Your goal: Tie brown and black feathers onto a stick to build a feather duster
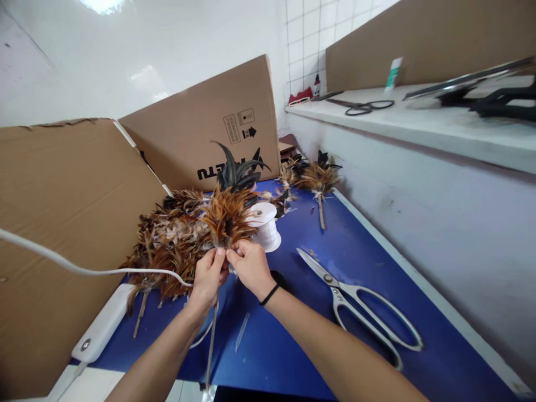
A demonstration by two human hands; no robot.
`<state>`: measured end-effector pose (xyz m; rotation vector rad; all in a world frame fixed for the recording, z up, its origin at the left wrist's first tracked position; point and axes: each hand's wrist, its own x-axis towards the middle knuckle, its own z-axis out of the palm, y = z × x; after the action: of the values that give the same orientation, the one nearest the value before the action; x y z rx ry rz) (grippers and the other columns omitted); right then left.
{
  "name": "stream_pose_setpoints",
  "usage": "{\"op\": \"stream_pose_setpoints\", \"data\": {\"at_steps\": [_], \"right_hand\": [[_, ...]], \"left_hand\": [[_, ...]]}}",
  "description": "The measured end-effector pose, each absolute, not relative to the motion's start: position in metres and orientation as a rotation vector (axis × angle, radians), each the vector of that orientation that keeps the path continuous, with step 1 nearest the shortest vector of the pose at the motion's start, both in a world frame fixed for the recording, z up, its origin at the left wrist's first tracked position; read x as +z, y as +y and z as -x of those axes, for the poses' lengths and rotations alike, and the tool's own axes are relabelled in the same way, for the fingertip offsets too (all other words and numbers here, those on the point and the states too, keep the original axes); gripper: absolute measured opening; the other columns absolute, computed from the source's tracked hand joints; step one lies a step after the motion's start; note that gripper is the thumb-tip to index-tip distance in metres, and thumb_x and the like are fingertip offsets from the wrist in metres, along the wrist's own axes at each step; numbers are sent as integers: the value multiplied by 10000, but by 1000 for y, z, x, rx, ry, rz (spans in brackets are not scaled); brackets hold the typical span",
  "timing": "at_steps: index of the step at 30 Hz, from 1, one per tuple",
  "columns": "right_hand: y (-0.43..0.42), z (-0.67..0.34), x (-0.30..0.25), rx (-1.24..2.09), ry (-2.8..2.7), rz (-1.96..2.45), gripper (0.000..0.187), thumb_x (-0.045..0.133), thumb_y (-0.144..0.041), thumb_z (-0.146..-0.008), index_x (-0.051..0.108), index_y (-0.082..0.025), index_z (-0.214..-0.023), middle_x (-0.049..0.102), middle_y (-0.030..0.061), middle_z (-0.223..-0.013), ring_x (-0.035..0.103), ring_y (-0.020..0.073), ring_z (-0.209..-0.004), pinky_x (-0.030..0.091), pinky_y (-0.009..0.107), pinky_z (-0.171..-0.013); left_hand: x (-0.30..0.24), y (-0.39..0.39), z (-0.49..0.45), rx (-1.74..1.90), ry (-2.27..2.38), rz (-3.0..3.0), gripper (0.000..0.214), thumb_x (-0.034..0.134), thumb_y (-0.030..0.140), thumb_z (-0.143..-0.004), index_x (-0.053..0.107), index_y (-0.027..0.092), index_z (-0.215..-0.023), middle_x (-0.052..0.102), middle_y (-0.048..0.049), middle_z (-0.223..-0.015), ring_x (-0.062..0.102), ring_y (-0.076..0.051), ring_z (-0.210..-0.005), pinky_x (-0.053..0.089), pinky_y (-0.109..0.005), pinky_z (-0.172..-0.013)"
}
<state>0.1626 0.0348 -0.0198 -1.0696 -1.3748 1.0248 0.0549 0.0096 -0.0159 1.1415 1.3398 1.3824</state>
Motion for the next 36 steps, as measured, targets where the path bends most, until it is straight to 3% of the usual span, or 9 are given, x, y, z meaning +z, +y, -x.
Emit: {"op": "stream_pose_setpoints", "data": {"at_steps": [7, 12, 16, 19, 27, 33, 36], "right_hand": [[32, -157, -14, 1149, -1336, 932, 134, 546, -301, -761, 553, -178, -709, 540, -31, -556, 448, 99, -488, 343, 219, -478], [37, -162, -20, 1188, -1414, 881, 163, 480, -285, -822, 584, -176, -760, 571, -32, -554, 482, 100, -491, 401, 222, -519], [55, -171, -43, 1097, -1508, 1022, 247, 444, -170, -819, 660, -174, -940, 694, 45, -858, 632, 156, -764, 494, 296, -742], [70, -178, -62, 1066, -1470, 1131, 339, 470, -87, -769, 648, -165, -1048, 684, 92, -1024, 628, 200, -964, 487, 353, -864], [93, -198, -75, 1036, -1249, 1234, 301, 442, -72, -741, 621, -140, -974, 699, 103, -951, 673, 186, -872, 555, 328, -701], [105, -215, -79, 780, -1029, 1365, 417, 440, -96, -706, 537, -119, -1110, 614, 171, -1136, 624, 226, -1010, 497, 405, -858], [103, -218, -73, 636, -1044, 1368, 435, 439, -94, -678, 549, -129, -1098, 582, 159, -1174, 602, 226, -1028, 453, 411, -926]], "left_hand": [[-4, 10, -57, 1430, 1261, -1055, 454, 592, 559, -727, 434, 157, -591, 334, 88, -430, 264, -12, -310, 166, -141, -308], [3, 16, -46, 1387, 1237, -1018, 453, 653, 550, -673, 443, 153, -612, 425, 67, -473, 274, -3, -305, 143, -129, -293], [14, 26, -33, 1426, 1231, -1015, 459, 666, 541, -667, 428, 154, -600, 417, 69, -467, 259, 2, -305, 146, -126, -289], [21, 32, -27, 1469, 1226, -1022, 441, 682, 509, -667, 425, 155, -617, 437, 63, -495, 282, 3, -316, 152, -119, -295], [16, 47, -15, 1552, 1204, -1000, 396, 673, 454, -702, 425, 152, -641, 438, 63, -509, 302, 2, -329, 164, -114, -308], [10, 53, -4, 1600, 1193, -988, 383, 659, 420, -727, 395, 161, -628, 437, 67, -510, 297, 1, -325, 176, -118, -305], [8, 53, 0, 1604, 1190, -1004, 366, 646, 408, -743, 404, 158, -627, 439, 64, -515, 301, 1, -327, 180, -121, -308]]}}
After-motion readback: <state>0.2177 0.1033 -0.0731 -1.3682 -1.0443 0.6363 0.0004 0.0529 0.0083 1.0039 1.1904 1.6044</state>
